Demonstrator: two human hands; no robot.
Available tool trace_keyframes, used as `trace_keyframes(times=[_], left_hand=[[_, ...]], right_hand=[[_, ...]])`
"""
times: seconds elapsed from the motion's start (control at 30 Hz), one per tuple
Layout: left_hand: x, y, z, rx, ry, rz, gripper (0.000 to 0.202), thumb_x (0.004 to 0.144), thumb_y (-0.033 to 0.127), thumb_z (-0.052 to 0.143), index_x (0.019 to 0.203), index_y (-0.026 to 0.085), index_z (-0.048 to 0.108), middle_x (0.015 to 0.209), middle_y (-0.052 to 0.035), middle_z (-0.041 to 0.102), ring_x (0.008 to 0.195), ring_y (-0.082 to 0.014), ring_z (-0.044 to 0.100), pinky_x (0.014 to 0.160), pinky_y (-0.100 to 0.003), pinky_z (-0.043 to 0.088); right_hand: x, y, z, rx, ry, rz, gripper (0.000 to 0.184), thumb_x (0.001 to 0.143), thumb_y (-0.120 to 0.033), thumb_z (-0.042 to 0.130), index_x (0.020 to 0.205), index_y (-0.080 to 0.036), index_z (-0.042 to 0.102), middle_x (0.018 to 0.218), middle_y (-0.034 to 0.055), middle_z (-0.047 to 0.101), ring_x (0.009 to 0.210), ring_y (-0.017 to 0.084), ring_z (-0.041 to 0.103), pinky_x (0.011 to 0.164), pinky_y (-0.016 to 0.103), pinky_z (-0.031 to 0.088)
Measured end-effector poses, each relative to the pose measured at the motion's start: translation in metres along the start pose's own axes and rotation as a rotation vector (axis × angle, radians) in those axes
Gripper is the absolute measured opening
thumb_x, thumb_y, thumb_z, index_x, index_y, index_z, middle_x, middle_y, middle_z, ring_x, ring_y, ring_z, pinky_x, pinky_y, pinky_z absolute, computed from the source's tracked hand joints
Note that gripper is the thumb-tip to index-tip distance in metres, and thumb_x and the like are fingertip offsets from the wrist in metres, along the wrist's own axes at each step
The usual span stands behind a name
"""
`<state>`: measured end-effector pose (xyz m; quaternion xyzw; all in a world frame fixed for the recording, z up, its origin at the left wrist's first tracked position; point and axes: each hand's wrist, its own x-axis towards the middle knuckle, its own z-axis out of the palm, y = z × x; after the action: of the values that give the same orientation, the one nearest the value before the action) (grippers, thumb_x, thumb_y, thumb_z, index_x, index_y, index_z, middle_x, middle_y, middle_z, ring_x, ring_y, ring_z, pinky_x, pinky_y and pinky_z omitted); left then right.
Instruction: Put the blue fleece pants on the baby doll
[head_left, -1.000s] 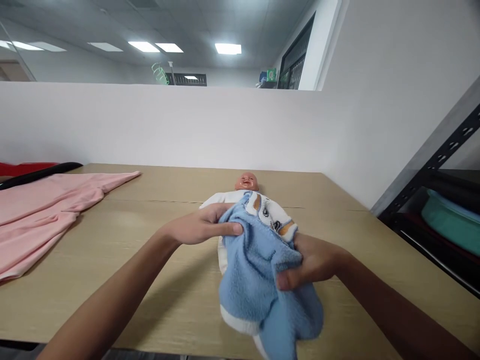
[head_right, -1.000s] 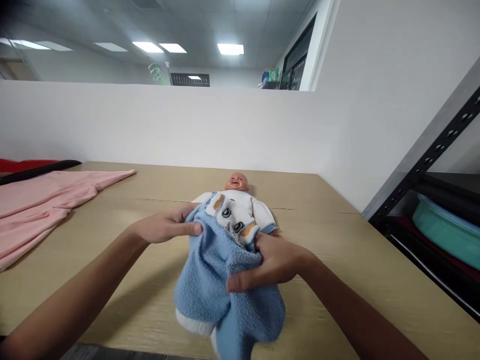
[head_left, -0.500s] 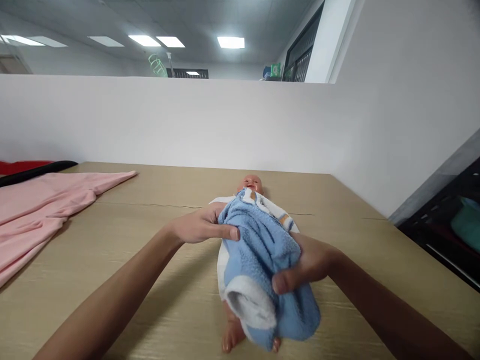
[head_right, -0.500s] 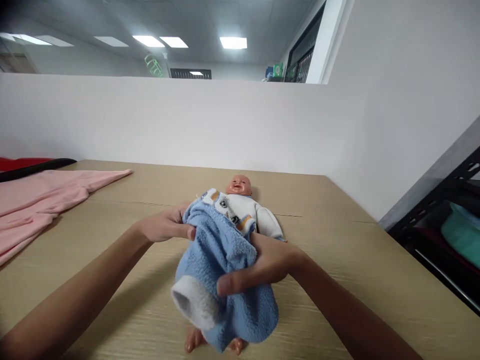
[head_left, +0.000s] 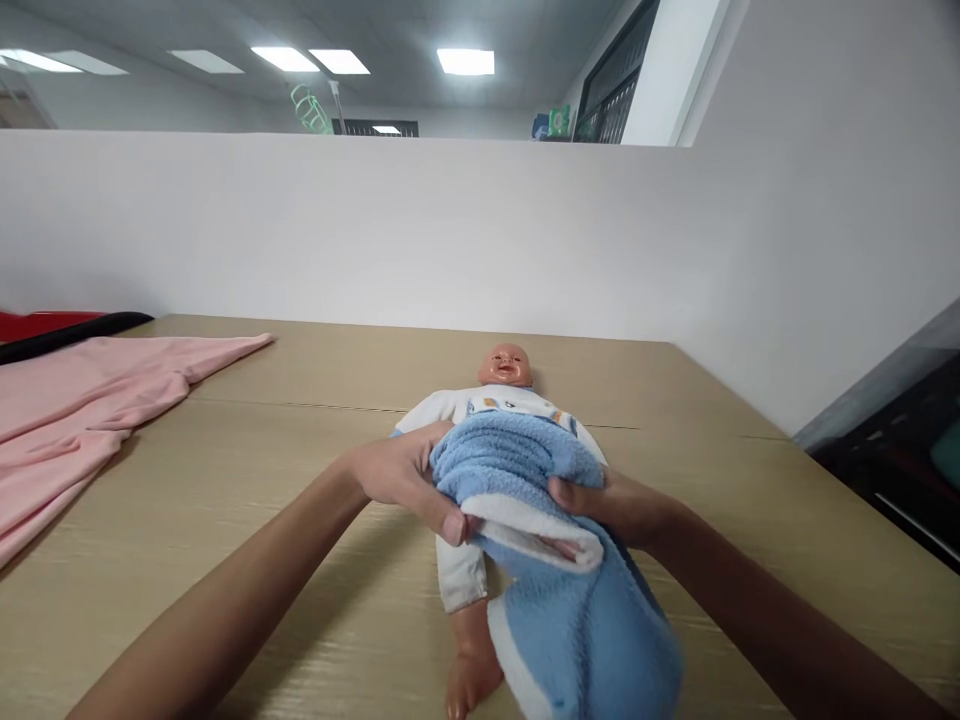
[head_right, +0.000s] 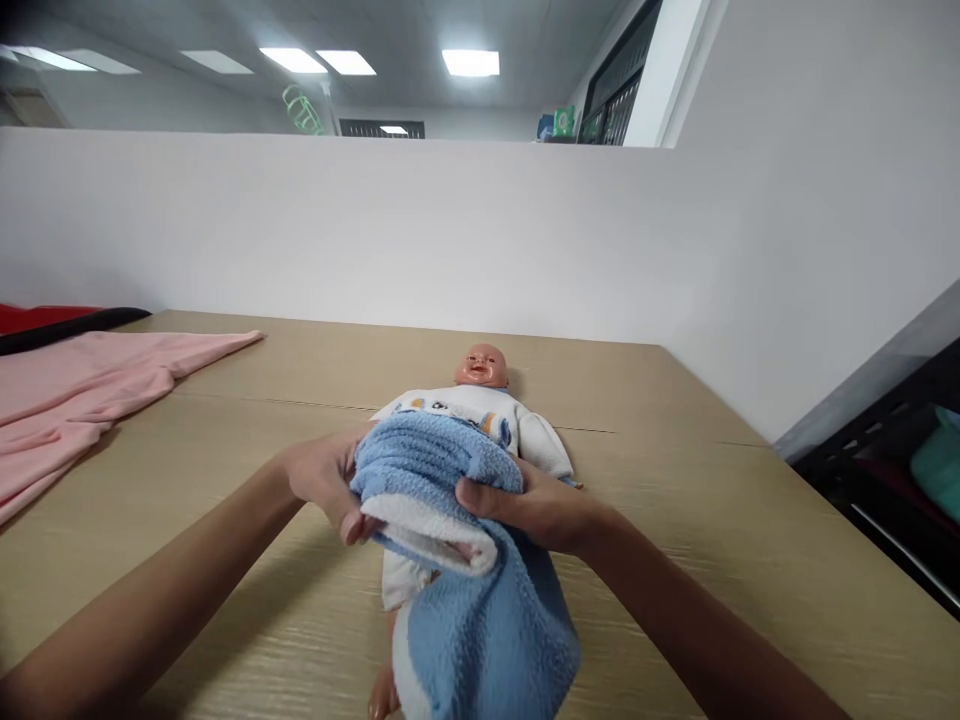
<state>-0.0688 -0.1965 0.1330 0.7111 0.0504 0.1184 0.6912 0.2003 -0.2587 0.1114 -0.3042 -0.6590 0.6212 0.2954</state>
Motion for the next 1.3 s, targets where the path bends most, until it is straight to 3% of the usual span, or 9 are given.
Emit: trace_keyframes(times=[0.13,0.23,0.37,0.5,0.67,0.8,0.93,1.1,1.3], left_hand=[[-0.005,0.001,0.009,-0.007,0.206,0.003,0.039,0.076,0.041,0.092,0.103,0.016,0.077,0.086,-0.0035,0.075,0.086,-0.0194,0.071,0.084,-0.028,0.062],[-0.004,0.011,0.027,0.137,0.354,0.016,0.055,0.083,0.043,0.087,0.13,0.017,0.073,0.108,-0.0075,0.08,0.108,-0.0254,0.074,0.1,-0.036,0.061],[-0.001,0.021,0.063,0.258,0.567,-0.02,0.062,0.087,0.04,0.085,0.143,0.022,0.066,0.133,-0.0077,0.075,0.122,-0.0278,0.071,0.108,-0.038,0.057],[-0.007,0.017,0.107,0.35,0.88,-0.081,0.055,0.092,0.037,0.077,0.143,0.025,0.061,0.135,-0.0064,0.072,0.128,-0.0272,0.067,0.106,-0.034,0.056],[-0.027,-0.012,0.156,0.491,1.05,-0.189,0.024,0.095,0.035,0.068,0.117,0.025,0.065,0.107,-0.0011,0.073,0.102,-0.0216,0.067,0.089,-0.027,0.053],[-0.04,-0.044,0.18,0.474,1.125,-0.318,0.021,0.093,0.036,0.066,0.11,0.023,0.066,0.103,-0.0035,0.073,0.095,-0.0234,0.066,0.085,-0.029,0.053],[-0.045,-0.064,0.189,0.441,1.139,-0.416,0.028,0.092,0.044,0.062,0.107,0.021,0.068,0.105,-0.0094,0.074,0.099,-0.0295,0.069,0.087,-0.036,0.056],[-0.048,-0.071,0.191,0.482,1.112,-0.491,0.038,0.093,0.054,0.057,0.109,0.023,0.071,0.102,-0.0124,0.075,0.102,-0.0349,0.069,0.094,-0.046,0.056],[-0.058,-0.068,0.192,0.496,1.06,-0.416,0.036,0.097,0.057,0.053,0.107,0.028,0.074,0.106,-0.0092,0.078,0.101,-0.0324,0.07,0.09,-0.038,0.058]], right_hand=[[0.001,-0.008,0.0,-0.004,-0.034,-0.081,0.097,0.066,-0.067,0.095,0.144,-0.019,0.064,0.135,0.0145,0.073,0.132,0.035,0.066,0.121,0.052,0.046],[-0.005,-0.023,0.005,-0.175,0.141,-0.132,0.075,0.077,-0.048,0.093,0.142,-0.02,0.065,0.135,0.0122,0.074,0.129,0.034,0.068,0.117,0.051,0.051],[-0.023,-0.038,0.027,-0.355,0.496,-0.188,0.051,0.087,-0.04,0.078,0.133,-0.022,0.067,0.129,0.0103,0.075,0.121,0.032,0.071,0.111,0.049,0.056],[-0.047,-0.036,0.055,-0.566,0.669,-0.02,0.047,0.081,-0.041,0.072,0.123,-0.021,0.068,0.115,0.0109,0.075,0.117,0.036,0.069,0.107,0.055,0.057],[-0.07,-0.023,0.083,-0.721,0.599,0.173,0.034,0.076,-0.046,0.064,0.097,-0.019,0.068,0.1,0.0129,0.072,0.101,0.036,0.07,0.091,0.052,0.06],[-0.073,-0.019,0.099,-0.773,0.498,0.259,0.022,0.074,-0.039,0.065,0.085,-0.021,0.068,0.092,0.0099,0.073,0.087,0.03,0.07,0.076,0.04,0.057],[-0.066,-0.014,0.108,-0.687,0.376,0.227,0.012,0.077,-0.027,0.064,0.084,-0.021,0.071,0.087,0.0046,0.074,0.078,0.022,0.068,0.072,0.031,0.051],[-0.058,-0.001,0.112,-0.634,0.301,0.204,0.003,0.077,-0.024,0.065,0.074,-0.022,0.064,0.073,0.0004,0.071,0.066,0.017,0.06,0.063,0.027,0.045],[-0.053,-0.001,0.119,-0.647,0.259,0.217,0.01,0.076,-0.026,0.065,0.07,-0.023,0.057,0.066,-0.0001,0.068,0.061,0.016,0.055,0.057,0.027,0.041]])
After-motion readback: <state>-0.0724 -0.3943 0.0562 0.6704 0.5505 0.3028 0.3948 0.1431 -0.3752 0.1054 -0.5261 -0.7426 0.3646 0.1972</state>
